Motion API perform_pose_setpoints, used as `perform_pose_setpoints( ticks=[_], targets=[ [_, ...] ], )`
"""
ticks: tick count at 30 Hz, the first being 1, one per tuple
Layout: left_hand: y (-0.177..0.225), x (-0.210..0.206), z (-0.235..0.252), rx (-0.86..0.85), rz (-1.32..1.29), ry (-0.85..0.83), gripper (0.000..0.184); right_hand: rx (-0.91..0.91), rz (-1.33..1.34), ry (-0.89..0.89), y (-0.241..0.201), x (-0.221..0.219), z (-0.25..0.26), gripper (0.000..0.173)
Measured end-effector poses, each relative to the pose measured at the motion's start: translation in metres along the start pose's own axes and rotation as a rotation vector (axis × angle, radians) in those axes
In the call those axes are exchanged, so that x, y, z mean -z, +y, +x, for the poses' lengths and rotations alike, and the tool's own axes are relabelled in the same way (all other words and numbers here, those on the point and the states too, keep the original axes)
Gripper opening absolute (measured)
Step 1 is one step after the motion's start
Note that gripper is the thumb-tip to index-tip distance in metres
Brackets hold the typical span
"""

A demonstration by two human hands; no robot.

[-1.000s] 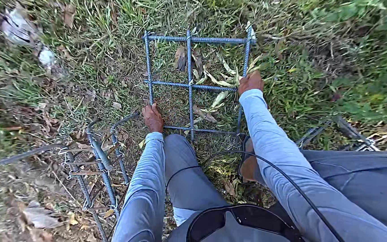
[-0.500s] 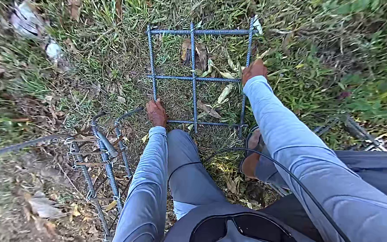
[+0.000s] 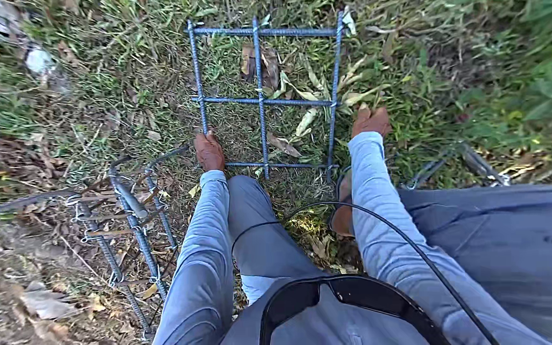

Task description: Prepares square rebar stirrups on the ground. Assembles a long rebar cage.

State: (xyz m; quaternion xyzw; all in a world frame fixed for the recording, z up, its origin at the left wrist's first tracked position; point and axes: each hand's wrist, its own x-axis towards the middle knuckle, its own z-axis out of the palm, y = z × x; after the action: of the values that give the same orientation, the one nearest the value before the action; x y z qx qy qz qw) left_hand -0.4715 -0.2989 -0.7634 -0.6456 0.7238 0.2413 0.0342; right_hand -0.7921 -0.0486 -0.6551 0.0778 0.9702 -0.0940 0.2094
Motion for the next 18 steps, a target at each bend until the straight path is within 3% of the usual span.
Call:
perform_pose_setpoints(
  ticks=[4, 7, 9, 14, 18],
  targets=[
    [0.000, 0.002, 0.000, -0.001, 0.014, -0.009, 0.054, -0.172, -0.036, -0.139, 0.049, -0.013, -0.046, 0.070],
    [0.000, 0.002, 0.000, 0.001, 0.012, -0.003, 0.054, -0.097, -0.073, -0.295, 0.074, -0.037, -0.070, 0.077],
    [-0.001, 0.003, 0.000, 0.005, 0.007, -0.007, 0.054, -0.022, -0.132, -0.276, 0.079, -0.052, -0.075, 0.078],
    [-0.004, 0.006, 0.003, -0.025, -0.016, -0.029, 0.052, 0.077, -0.340, -0.215, 0.084, -0.065, -0.065, 0.054],
    [-0.007, 0.012, 0.002, -0.037, -0.045, -0.094, 0.050, 0.067, -0.414, -0.289, 0.063, -0.035, -0.081, 0.048]
  ],
)
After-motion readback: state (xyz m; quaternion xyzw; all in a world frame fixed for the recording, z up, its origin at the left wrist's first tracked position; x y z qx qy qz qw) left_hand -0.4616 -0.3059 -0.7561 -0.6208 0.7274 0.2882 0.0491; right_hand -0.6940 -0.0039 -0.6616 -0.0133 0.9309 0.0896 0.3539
